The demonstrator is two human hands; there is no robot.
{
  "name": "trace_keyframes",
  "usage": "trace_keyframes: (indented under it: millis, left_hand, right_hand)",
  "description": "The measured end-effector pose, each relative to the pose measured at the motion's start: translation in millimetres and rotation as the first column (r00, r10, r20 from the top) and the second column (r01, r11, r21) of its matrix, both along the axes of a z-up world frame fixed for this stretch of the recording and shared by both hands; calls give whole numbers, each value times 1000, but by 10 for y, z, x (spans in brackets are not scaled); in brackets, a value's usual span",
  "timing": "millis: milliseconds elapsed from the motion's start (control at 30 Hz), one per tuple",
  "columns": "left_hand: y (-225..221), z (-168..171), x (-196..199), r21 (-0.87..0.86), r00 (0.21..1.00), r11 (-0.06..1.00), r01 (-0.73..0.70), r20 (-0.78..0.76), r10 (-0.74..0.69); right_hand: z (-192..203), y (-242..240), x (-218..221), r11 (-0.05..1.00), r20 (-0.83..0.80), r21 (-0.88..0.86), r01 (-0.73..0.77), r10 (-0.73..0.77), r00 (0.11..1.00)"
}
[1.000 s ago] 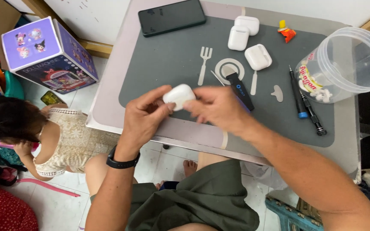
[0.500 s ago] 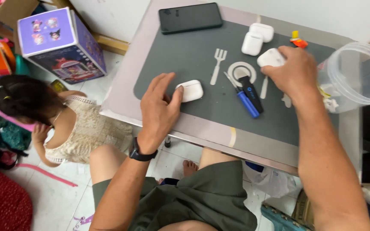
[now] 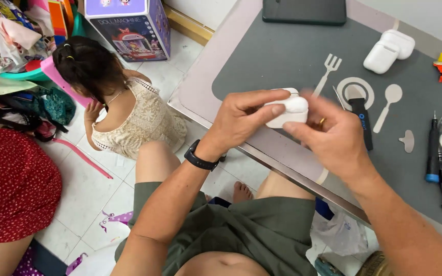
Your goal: Disassembling, cleaning, and repairing the internal components of an AirPod charging case.
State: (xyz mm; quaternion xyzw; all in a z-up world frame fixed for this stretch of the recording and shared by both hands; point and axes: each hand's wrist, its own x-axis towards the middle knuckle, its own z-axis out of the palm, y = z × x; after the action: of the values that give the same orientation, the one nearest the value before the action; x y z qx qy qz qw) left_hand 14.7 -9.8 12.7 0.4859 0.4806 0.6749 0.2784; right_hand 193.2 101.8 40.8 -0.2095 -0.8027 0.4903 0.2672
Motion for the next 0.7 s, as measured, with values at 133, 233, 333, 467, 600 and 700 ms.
trace_keyframes:
  millis: [133, 233, 333, 467, 600, 700]
  left_hand:
    - [45, -81, -31, -36, 991, 999, -35, 126, 39]
    - [58, -108, -27, -41, 989, 999, -15, 147, 21]
    - [19, -120, -44, -6, 998, 999, 42, 38, -42]
    - [31, -199, -64, 54, 990, 990, 128, 59, -131]
    - [76, -252, -70, 17, 985, 997, 74, 154, -76]
    - [54, -237, -67, 49, 980, 993, 108, 163, -115]
  right_hand:
    - [-77, 29, 45, 991, 20, -137, -12, 15, 1000]
    - [-52, 47, 41, 996, 17, -86, -22, 24, 1000]
    - [-136, 138, 51, 988, -30, -153, -19, 15, 999]
    - [-147, 168, 47, 971, -22, -234, -44, 40, 999]
    - [-129, 111, 50, 981, -19, -188, -56, 53, 998]
    - [-132, 132, 57, 984, -19, -171, -47, 44, 999]
